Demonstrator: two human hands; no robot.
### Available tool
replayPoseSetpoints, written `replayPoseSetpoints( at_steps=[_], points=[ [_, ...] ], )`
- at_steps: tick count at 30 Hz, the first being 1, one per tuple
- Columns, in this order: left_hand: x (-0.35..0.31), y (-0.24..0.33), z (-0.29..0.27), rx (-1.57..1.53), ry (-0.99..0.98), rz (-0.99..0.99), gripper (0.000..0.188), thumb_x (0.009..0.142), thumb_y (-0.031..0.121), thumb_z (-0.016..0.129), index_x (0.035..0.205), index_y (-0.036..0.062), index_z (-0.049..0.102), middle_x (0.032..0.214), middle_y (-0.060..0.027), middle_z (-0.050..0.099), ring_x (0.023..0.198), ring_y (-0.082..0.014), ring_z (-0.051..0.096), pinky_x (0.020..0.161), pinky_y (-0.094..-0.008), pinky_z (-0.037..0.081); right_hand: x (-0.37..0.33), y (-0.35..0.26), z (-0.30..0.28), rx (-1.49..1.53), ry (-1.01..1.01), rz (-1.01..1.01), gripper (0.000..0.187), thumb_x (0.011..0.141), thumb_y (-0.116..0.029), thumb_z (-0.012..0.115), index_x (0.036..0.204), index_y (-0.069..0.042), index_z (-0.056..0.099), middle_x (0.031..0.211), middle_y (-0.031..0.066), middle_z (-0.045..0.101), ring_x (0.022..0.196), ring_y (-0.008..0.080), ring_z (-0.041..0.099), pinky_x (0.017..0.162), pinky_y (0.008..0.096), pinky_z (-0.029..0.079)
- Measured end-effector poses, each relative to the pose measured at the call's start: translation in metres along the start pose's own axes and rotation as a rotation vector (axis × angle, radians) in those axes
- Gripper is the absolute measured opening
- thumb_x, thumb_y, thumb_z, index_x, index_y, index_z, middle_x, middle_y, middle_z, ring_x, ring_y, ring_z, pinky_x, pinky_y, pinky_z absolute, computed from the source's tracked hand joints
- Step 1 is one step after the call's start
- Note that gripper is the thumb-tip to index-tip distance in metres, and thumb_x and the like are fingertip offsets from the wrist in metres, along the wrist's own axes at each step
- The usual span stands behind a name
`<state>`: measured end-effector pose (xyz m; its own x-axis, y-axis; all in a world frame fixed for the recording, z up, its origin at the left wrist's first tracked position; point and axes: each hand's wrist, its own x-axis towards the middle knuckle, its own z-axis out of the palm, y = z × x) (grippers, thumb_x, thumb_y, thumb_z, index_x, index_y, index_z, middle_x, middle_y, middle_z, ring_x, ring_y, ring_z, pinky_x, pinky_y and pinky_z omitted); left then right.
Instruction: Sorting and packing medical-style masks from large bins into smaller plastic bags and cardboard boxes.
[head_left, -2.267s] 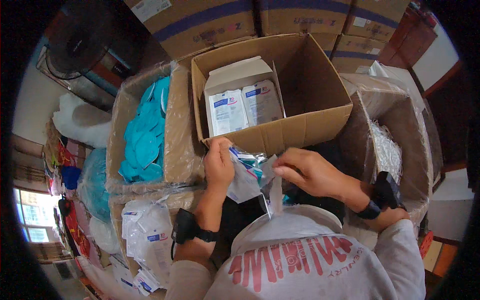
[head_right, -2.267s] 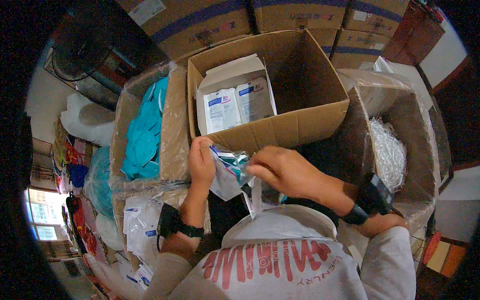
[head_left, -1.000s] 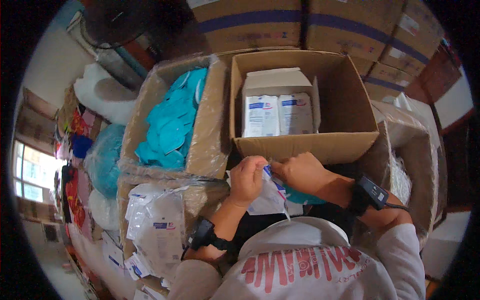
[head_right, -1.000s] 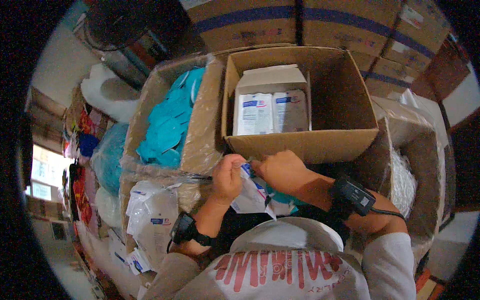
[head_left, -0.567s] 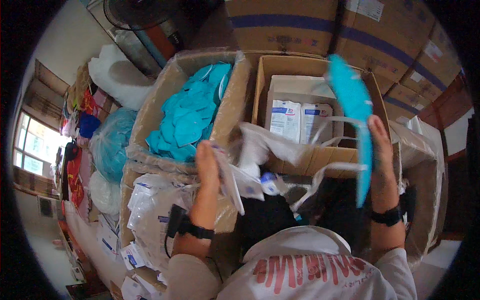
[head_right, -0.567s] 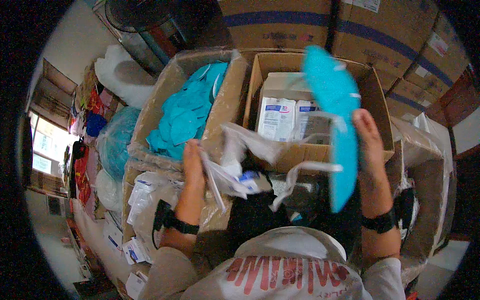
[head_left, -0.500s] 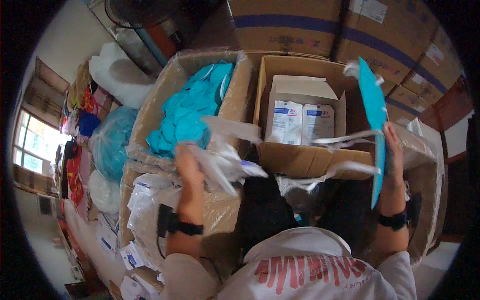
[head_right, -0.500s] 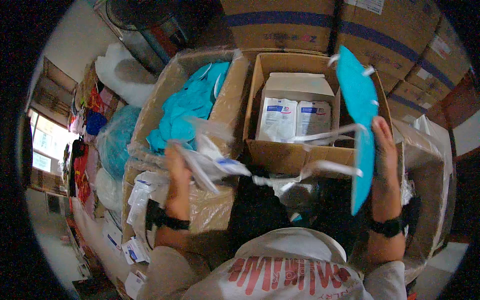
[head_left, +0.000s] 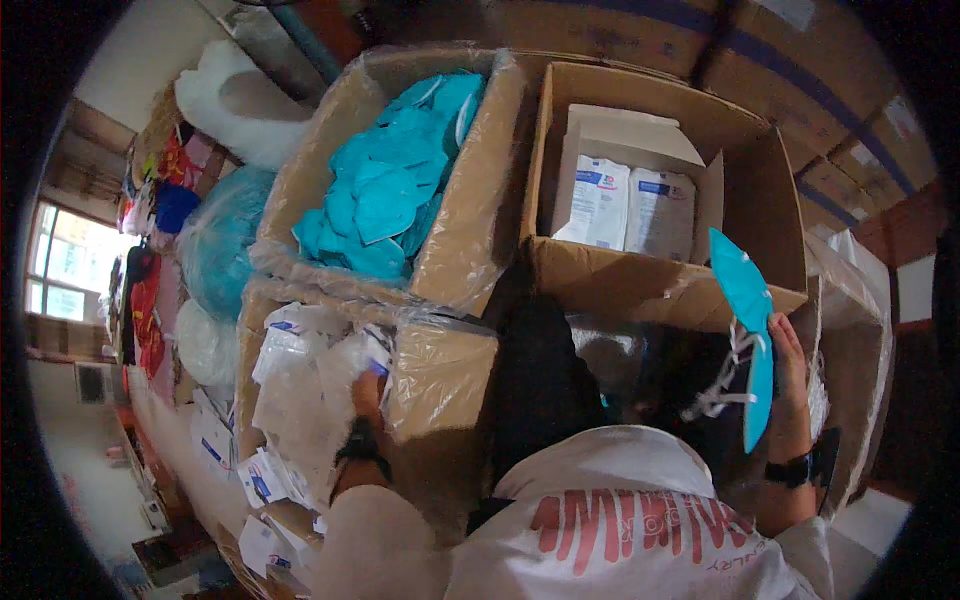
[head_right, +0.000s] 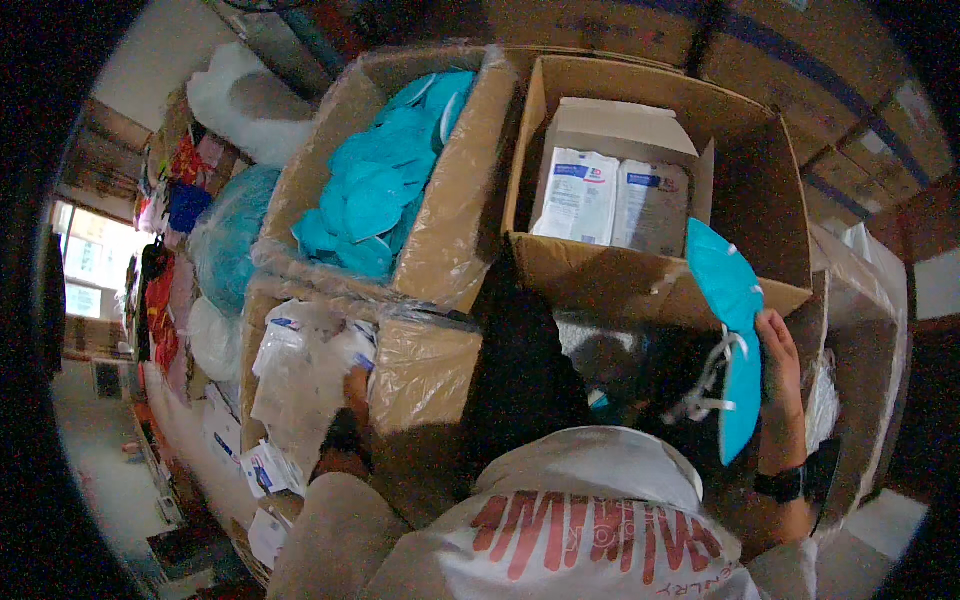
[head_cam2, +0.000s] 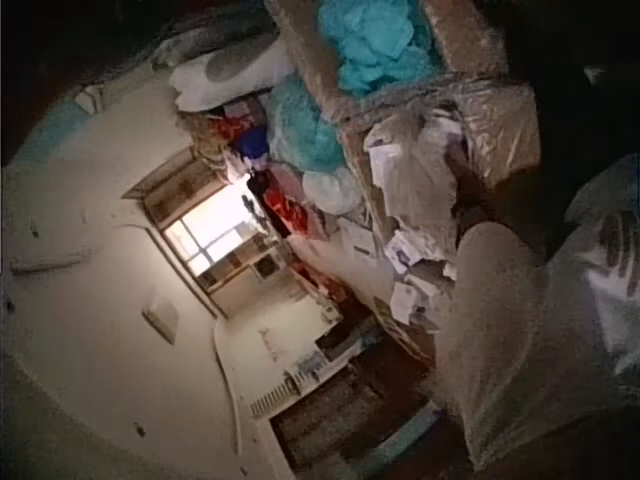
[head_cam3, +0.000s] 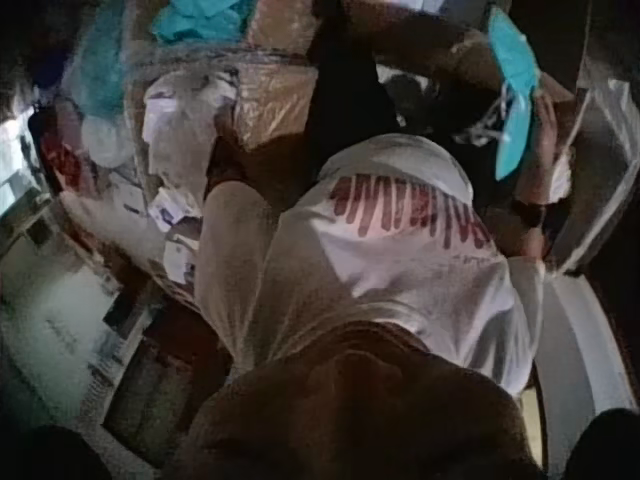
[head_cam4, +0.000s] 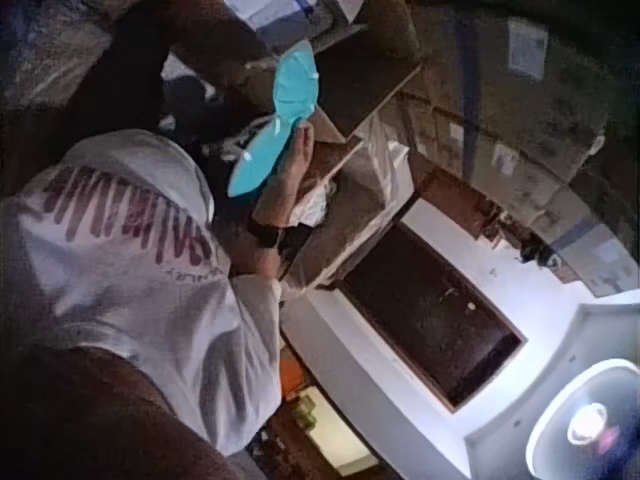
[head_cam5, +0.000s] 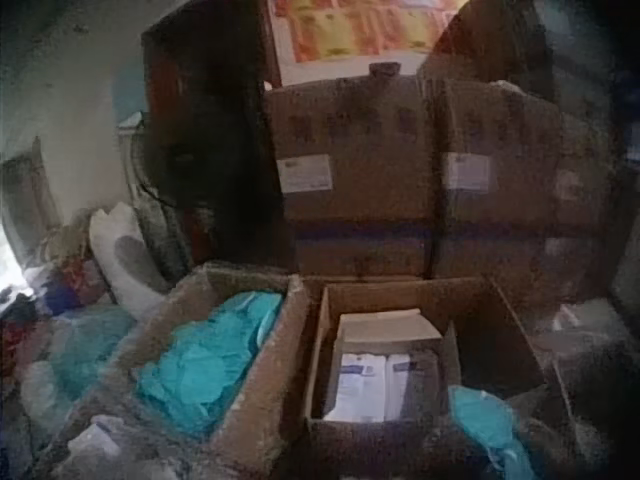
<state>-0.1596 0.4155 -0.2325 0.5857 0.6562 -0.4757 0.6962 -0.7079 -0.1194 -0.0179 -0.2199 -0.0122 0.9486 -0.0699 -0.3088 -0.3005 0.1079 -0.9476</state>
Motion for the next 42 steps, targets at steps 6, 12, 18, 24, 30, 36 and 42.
replayPoseSetpoints(
  at_steps=[6, 12, 18, 24, 30, 36, 42],
  points=[
    [0.004, 0.009, 0.019, -0.117, -0.120, 0.032, 0.018, 0.077, 0.013, 0.051, 0.092, 0.0036, 0.055, 0.087, -0.0171, 0.055, 0.082, -0.0342, 0.052, 0.072, -0.0429, 0.042, -0.001, -0.009, 0.036, -0.046, -0.094, 0.046, 0.011, 0.088, -0.019, 0.050, 0.082, -0.010, 0.052, 0.073, -0.0056, 0.048, 0.067, 0.0030, 0.045, 0.061, 0.0177, 0.037],
    [0.046, -0.054, 0.001, -0.081, -0.076, 0.249, 0.017, 0.078, 0.012, 0.050, 0.092, 0.0031, 0.055, 0.087, -0.0168, 0.055, 0.082, -0.0331, 0.053, 0.071, -0.0420, 0.043, -0.006, -0.020, 0.060, -0.238, -0.190, -0.150, 0.014, 0.088, -0.018, 0.052, 0.080, -0.007, 0.050, 0.074, -0.0064, 0.045, 0.070, 0.0026, 0.041, 0.063, 0.0174, 0.035],
    [-0.050, 0.035, -0.147, -0.855, 0.810, 0.556, 0.016, 0.079, 0.011, 0.049, 0.091, 0.0017, 0.055, 0.084, -0.0130, 0.056, 0.076, -0.0264, 0.053, 0.069, -0.0377, 0.043, -0.029, -0.025, 0.057, -0.399, -0.203, -0.293, 0.012, 0.086, -0.016, 0.054, 0.081, -0.005, 0.050, 0.074, -0.0041, 0.045, 0.069, 0.0043, 0.040, 0.060, 0.0199, 0.036],
    [-0.227, 0.266, -0.153, -1.613, -0.939, 1.093, 0.059, 0.086, 0.041, 0.048, 0.128, 0.0007, 0.034, 0.129, -0.0092, 0.041, 0.115, -0.0207, 0.042, 0.098, -0.0368, 0.031, -0.030, -0.021, 0.093, -0.284, -0.449, -0.326, 0.013, 0.085, -0.015, 0.055, 0.082, -0.004, 0.050, 0.075, -0.0007, 0.048, 0.072, 0.0064, 0.043, 0.064, 0.0220, 0.039],
    [-0.266, 0.334, -0.142, -1.585, -0.448, 0.656, 0.044, 0.088, 0.029, 0.051, 0.118, -0.0011, 0.043, 0.115, -0.0114, 0.050, 0.104, -0.0208, 0.048, 0.092, -0.0361, 0.035, -0.011, 0.030, 0.028, -0.137, 0.083, -0.180, 0.020, 0.088, -0.023, 0.051, 0.092, -0.003, 0.053, 0.080, 0.0020, 0.052, 0.076, 0.0083, 0.047, 0.068, 0.0240, 0.042],
    [-0.285, 0.322, -0.108, -1.466, -0.579, 0.636, 0.046, 0.089, 0.031, 0.048, 0.119, -0.0028, 0.040, 0.118, -0.0131, 0.048, 0.106, -0.0221, 0.048, 0.093, -0.0383, 0.036, -0.013, 0.058, -0.012, 0.619, 0.320, 0.108, 0.026, 0.091, -0.030, 0.045, 0.103, -0.006, 0.047, 0.092, 0.0049, 0.053, 0.084, 0.0145, 0.053, 0.075, 0.0350, 0.047],
    [-0.330, 0.332, -0.113, -1.705, -0.825, 0.607, 0.062, 0.088, 0.049, 0.036, 0.130, 0.0040, 0.028, 0.131, -0.0120, 0.037, 0.119, -0.0254, 0.038, 0.097, -0.0403, 0.032, -0.027, 0.050, 0.060, 0.401, 0.208, 0.038, 0.022, 0.088, -0.021, 0.051, 0.105, -0.008, 0.048, 0.088, 0.0000, 0.049, 0.080, 0.0080, 0.044, 0.069, 0.0226, 0.039]
  ],
)
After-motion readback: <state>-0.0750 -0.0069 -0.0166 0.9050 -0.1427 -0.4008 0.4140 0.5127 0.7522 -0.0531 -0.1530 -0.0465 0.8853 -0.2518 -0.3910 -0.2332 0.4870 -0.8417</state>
